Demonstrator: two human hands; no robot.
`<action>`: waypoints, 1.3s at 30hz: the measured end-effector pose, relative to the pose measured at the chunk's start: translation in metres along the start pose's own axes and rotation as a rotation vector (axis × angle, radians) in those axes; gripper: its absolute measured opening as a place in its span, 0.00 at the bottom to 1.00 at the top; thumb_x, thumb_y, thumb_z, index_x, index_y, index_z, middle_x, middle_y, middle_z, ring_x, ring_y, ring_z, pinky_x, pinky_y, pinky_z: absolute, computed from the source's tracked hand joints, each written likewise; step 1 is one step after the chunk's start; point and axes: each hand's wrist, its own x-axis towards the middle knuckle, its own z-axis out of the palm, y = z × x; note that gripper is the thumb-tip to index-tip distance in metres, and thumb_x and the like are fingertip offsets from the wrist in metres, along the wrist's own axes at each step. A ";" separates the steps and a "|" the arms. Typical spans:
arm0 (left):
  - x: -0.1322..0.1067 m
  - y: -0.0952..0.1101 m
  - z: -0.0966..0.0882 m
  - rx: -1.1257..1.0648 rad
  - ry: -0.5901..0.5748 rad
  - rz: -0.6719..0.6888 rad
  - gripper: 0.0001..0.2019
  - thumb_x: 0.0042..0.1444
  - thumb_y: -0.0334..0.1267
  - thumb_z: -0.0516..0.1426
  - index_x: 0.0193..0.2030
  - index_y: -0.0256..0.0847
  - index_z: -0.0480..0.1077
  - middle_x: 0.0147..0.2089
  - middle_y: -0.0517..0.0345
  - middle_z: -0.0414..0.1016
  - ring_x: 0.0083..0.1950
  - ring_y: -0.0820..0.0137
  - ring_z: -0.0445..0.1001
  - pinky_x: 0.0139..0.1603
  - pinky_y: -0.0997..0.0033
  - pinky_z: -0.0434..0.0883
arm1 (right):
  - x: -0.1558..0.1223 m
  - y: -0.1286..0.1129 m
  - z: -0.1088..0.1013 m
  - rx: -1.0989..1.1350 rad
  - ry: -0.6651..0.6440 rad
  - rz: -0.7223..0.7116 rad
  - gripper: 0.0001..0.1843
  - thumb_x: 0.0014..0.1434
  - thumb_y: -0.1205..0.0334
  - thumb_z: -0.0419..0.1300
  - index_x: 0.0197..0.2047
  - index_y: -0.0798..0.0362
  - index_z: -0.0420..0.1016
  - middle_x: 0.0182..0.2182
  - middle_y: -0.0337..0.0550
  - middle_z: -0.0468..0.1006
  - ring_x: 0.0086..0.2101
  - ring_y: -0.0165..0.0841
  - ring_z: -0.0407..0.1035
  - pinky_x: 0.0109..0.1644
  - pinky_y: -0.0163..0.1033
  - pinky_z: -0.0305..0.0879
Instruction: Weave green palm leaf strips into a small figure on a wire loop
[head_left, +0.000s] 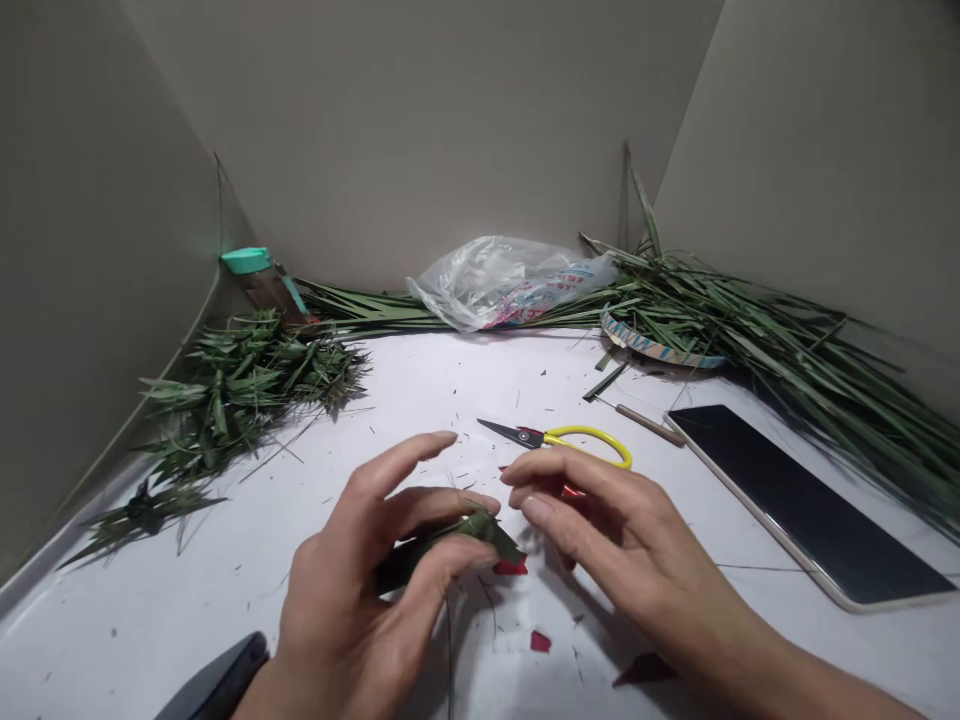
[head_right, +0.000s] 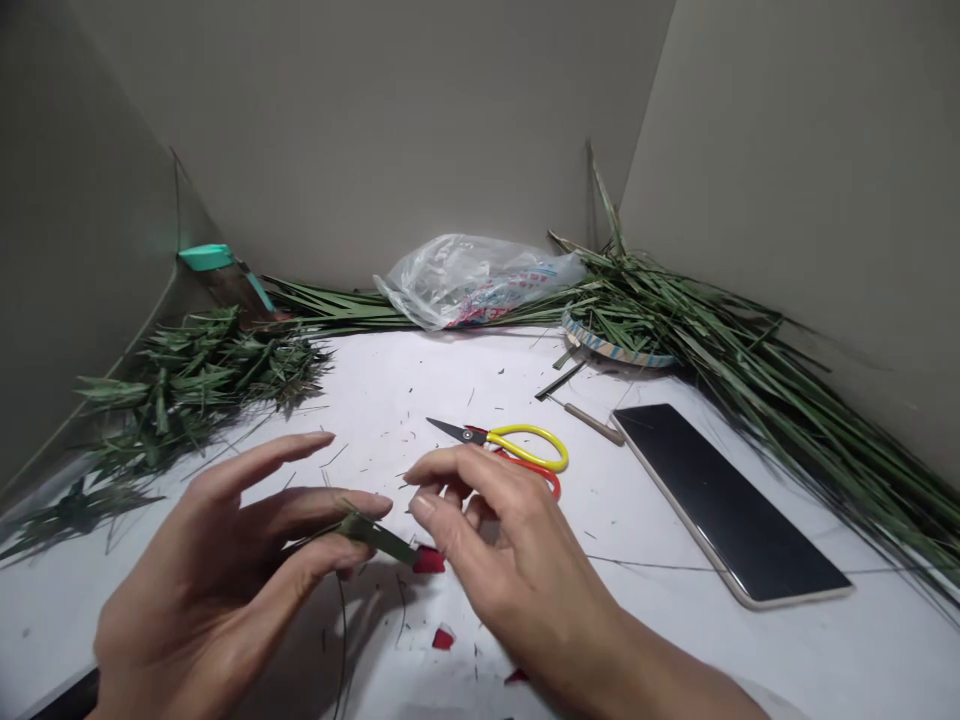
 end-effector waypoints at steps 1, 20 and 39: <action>-0.002 0.000 0.000 0.001 0.002 0.014 0.24 0.48 0.30 0.69 0.51 0.55 0.73 0.39 0.62 0.83 0.38 0.64 0.83 0.38 0.72 0.78 | -0.001 -0.002 -0.001 0.016 0.005 -0.022 0.06 0.64 0.63 0.58 0.43 0.47 0.76 0.35 0.35 0.77 0.32 0.29 0.69 0.35 0.34 0.63; 0.002 -0.006 0.008 0.330 -0.260 0.120 0.14 0.57 0.33 0.63 0.49 0.50 0.72 0.35 0.63 0.76 0.33 0.70 0.73 0.34 0.76 0.67 | -0.001 -0.007 0.006 0.119 0.136 -0.134 0.10 0.57 0.75 0.61 0.30 0.51 0.77 0.27 0.32 0.77 0.31 0.27 0.70 0.37 0.31 0.65; 0.014 0.002 0.012 -0.233 -0.496 -0.450 0.09 0.63 0.41 0.58 0.45 0.42 0.77 0.39 0.55 0.79 0.35 0.68 0.74 0.39 0.72 0.71 | 0.012 0.001 0.009 0.428 0.129 0.132 0.05 0.56 0.66 0.63 0.29 0.52 0.77 0.25 0.32 0.75 0.28 0.26 0.68 0.34 0.30 0.64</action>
